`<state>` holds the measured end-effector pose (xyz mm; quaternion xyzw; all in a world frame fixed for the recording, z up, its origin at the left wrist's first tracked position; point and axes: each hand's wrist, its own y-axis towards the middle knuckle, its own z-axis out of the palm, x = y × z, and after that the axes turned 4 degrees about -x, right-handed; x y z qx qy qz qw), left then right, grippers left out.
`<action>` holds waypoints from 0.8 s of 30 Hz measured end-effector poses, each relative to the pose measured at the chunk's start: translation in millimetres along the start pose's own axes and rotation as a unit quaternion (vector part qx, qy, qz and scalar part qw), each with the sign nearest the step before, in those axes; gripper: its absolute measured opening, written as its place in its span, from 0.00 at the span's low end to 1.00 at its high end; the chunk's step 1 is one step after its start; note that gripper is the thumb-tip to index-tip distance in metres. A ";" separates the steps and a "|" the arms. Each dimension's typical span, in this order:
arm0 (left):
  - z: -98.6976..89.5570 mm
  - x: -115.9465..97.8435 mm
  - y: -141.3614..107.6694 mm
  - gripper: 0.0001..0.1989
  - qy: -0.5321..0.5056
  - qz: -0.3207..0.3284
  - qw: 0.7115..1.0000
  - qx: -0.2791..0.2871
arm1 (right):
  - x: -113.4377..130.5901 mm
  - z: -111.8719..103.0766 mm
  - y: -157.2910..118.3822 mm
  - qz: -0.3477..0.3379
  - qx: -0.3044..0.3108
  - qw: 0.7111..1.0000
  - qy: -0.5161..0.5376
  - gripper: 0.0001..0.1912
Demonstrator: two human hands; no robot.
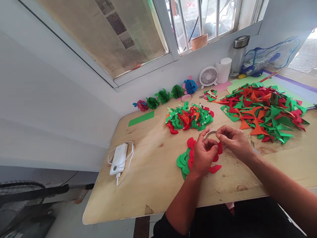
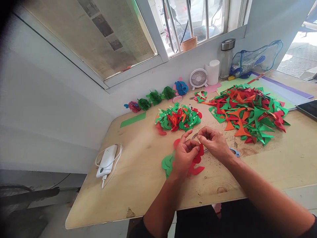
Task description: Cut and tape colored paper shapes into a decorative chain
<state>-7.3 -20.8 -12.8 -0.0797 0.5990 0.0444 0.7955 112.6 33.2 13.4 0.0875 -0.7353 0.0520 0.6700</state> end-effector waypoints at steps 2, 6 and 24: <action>-0.9 -0.7 -0.3 0.29 0.003 0.005 1.000 -0.013 | -0.6 -0.3 -0.1 0.001 -0.009 1.000 0.003 0.10; -0.9 -1.8 -1.2 0.29 -0.008 0.011 1.000 -0.008 | -1.9 -0.1 0.9 0.028 -0.055 0.998 0.026 0.11; 0.8 -2.0 -1.7 0.27 -0.012 0.002 0.999 0.037 | -4.4 -0.1 1.3 0.019 -0.017 1.000 0.015 0.14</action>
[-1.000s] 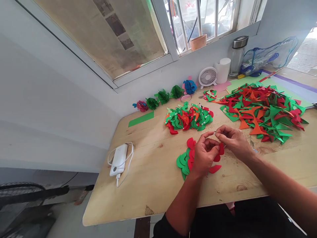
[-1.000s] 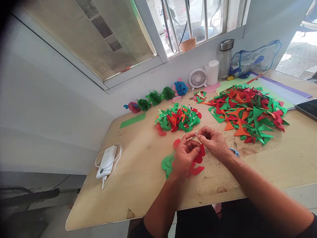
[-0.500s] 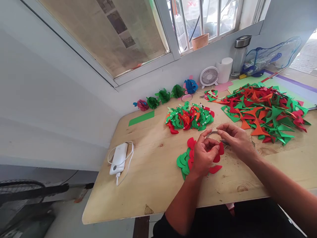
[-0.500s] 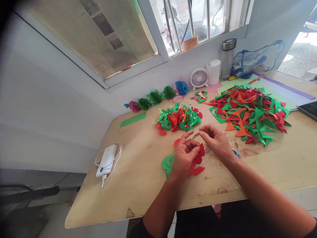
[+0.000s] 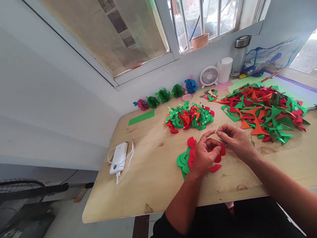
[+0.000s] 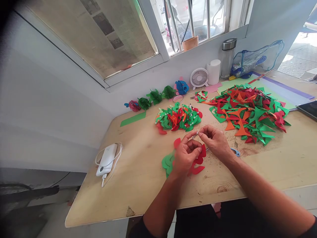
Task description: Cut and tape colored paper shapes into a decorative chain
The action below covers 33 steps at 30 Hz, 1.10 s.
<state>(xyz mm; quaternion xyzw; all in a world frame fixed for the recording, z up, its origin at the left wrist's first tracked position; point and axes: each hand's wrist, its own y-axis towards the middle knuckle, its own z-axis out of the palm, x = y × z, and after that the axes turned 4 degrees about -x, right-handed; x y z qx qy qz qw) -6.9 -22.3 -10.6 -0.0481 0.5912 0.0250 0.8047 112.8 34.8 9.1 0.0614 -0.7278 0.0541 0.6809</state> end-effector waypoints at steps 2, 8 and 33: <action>0.2 0.3 -0.6 0.26 0.003 0.001 1.000 -0.003 | 0.4 0.5 0.0 0.001 0.001 1.000 -0.001 0.14; 1.2 0.8 -0.8 0.31 0.008 -0.005 0.999 -0.051 | -0.6 0.7 -0.6 -0.015 0.013 1.000 -0.007 0.14; -3.7 -2.7 2.8 0.31 0.028 0.058 0.980 -0.187 | 3.6 3.8 -1.6 -0.047 0.070 0.986 -0.146 0.13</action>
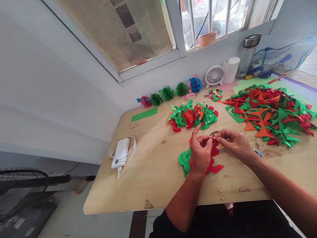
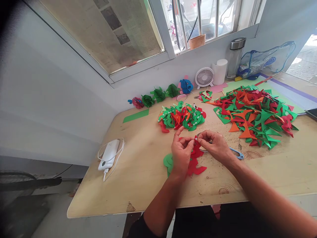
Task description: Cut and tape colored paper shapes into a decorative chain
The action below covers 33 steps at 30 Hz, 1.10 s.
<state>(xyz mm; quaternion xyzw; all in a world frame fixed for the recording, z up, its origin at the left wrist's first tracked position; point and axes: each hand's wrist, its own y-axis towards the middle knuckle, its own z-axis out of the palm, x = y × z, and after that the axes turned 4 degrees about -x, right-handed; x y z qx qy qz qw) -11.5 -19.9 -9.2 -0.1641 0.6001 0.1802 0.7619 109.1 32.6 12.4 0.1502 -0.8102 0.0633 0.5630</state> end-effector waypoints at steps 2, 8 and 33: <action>0.4 -0.5 -0.3 0.31 0.001 0.000 1.000 0.001 | -0.4 0.2 0.1 0.002 -0.001 1.000 0.004 0.13; 1.3 -3.6 -1.9 0.31 0.013 0.001 1.000 0.002 | -1.0 0.2 0.0 0.013 0.002 1.000 0.017 0.13; 1.7 -0.7 -1.1 0.31 0.015 0.016 1.000 -0.013 | -4.0 4.2 -0.6 -0.003 0.002 1.000 0.023 0.11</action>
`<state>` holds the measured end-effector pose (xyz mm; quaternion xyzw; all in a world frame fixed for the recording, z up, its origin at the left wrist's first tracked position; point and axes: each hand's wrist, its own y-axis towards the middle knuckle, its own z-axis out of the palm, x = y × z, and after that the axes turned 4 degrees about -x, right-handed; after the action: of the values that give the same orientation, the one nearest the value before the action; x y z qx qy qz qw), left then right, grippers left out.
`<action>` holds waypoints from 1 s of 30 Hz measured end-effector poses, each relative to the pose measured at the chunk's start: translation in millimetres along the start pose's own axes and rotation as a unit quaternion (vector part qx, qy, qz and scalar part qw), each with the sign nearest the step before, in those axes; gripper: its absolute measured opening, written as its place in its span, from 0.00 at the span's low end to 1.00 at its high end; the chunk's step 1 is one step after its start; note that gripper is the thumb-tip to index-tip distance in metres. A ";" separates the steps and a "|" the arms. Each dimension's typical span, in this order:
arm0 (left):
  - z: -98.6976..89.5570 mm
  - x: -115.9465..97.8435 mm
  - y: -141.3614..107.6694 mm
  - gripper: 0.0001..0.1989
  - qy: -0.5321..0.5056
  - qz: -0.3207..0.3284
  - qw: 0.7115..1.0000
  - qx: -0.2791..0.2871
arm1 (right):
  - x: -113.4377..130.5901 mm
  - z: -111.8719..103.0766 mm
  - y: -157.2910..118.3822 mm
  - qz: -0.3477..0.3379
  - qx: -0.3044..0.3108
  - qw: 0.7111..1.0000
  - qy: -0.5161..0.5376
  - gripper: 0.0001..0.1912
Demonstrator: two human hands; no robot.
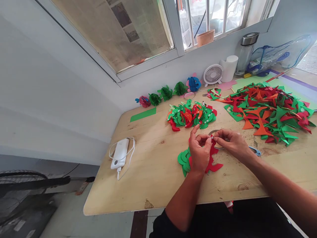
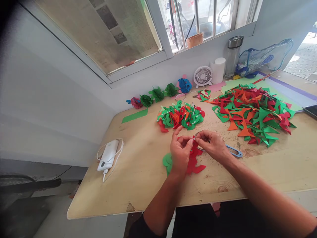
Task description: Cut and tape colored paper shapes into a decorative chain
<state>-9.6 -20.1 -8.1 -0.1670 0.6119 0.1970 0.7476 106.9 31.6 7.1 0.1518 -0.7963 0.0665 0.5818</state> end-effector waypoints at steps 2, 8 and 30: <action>0.2 -0.1 0.2 0.31 -0.003 -0.002 1.000 -0.005 | -0.2 -0.1 -0.4 0.003 0.002 1.000 0.003 0.13; 0.4 -2.5 0.7 0.31 -0.012 -0.013 1.000 -0.013 | -2.1 -1.2 -0.3 0.013 -0.012 1.000 -0.001 0.15; -2.3 7.2 1.8 0.12 0.092 -0.015 0.990 0.110 | -0.5 -7.6 2.1 0.041 -0.045 0.995 0.084 0.17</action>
<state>-11.2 -19.0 -15.6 -0.1108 0.6937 0.1012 0.7044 113.3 35.8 9.1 0.0863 -0.7521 0.0669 0.6499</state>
